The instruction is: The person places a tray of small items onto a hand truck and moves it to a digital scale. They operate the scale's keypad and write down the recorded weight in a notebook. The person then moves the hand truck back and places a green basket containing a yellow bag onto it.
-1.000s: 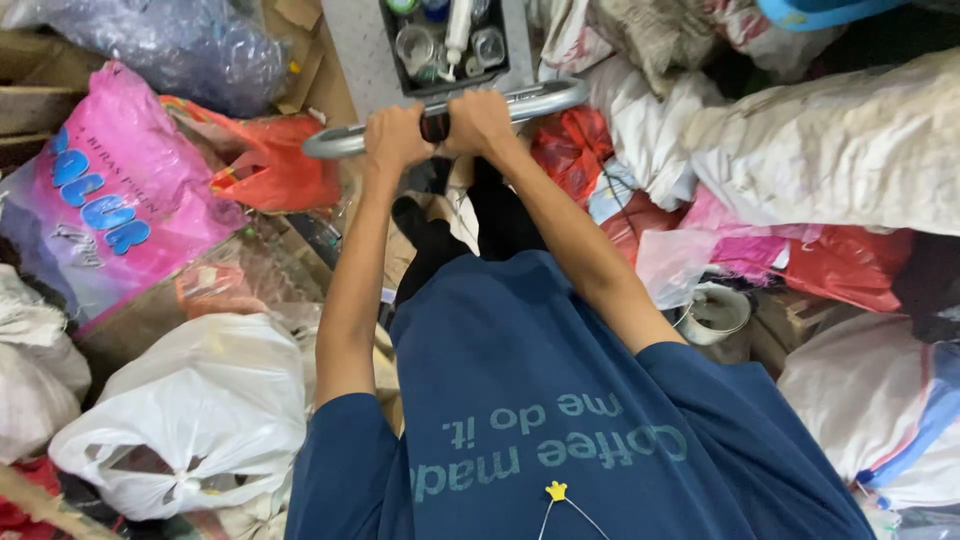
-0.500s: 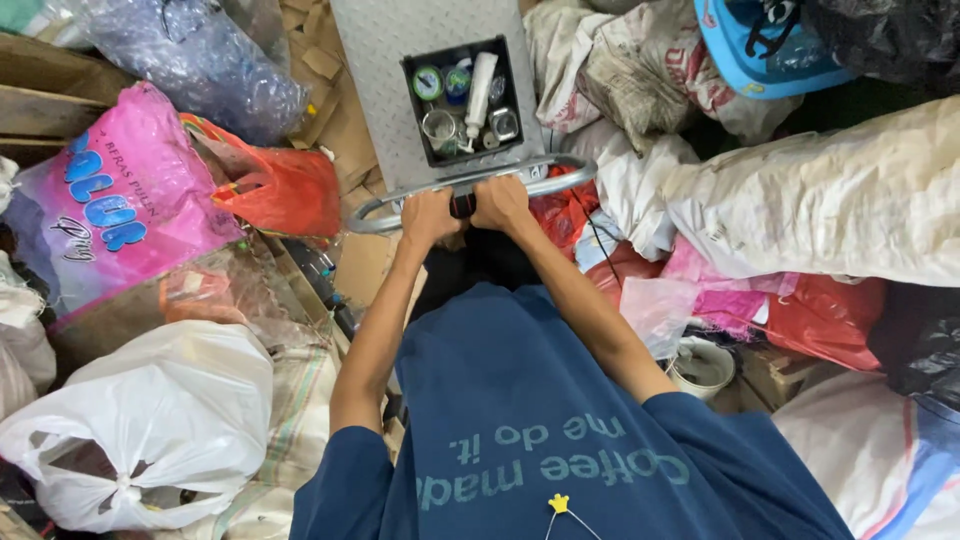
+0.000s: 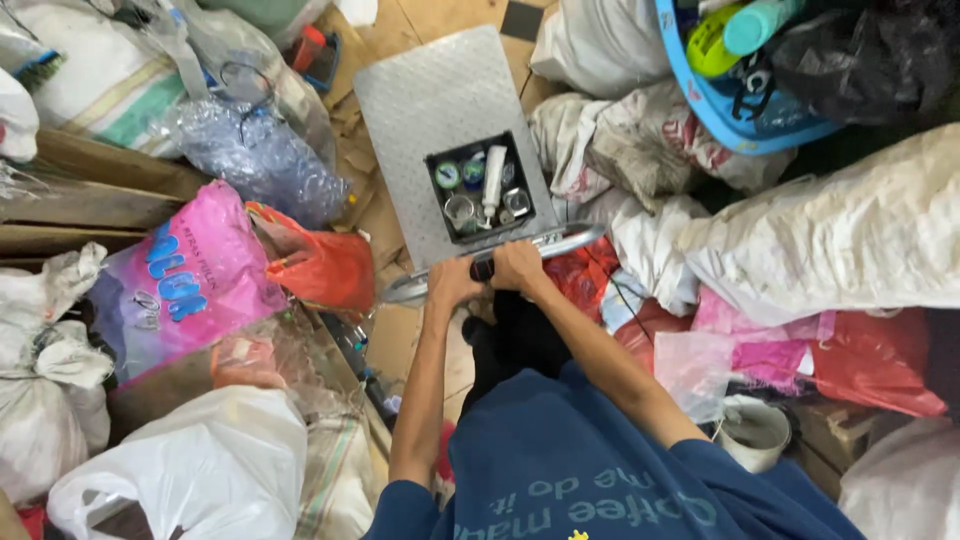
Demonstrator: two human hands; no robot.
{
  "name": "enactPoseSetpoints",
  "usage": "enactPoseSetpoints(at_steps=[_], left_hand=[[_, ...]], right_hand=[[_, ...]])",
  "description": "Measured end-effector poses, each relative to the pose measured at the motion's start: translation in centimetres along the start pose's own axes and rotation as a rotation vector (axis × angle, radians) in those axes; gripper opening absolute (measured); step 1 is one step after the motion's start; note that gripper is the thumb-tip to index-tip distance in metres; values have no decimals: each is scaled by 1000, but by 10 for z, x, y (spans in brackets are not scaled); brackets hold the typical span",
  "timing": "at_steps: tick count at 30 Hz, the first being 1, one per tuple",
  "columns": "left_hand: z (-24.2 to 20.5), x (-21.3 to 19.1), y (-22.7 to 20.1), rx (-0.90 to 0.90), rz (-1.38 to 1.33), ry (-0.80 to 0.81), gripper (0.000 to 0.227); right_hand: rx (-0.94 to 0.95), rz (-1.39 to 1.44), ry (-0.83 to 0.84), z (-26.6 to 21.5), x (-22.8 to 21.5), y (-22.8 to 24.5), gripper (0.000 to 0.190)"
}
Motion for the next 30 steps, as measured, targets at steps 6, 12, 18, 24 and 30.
enactPoseSetpoints(at_steps=[6,12,18,24,30], left_hand=[[37,97,55,91,-297,371,55],[78,144,116,-191,-788,606,69],[138,174,207,-498,-486,367,71],[184,212,234,-629,-377,81,80],[180,279,229,-849,-554,19,91]], right_hand=[[-24,6,47,-2,-11,7,43],[-183,528,526,35,23,-22,53],[244,677,292,109,105,-196,64],[437,489,213,142,207,-315,115],[576,518,355,132,253,-341,118]])
Point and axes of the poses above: each hand's wrist, its own z-axis towards the middle knuckle, its own x-axis out of the palm, y = z × x, the point moved 8 cm from there along z, towards the middle knuckle, and after that the axes turned 4 degrees about z, right-handed, at the moved point
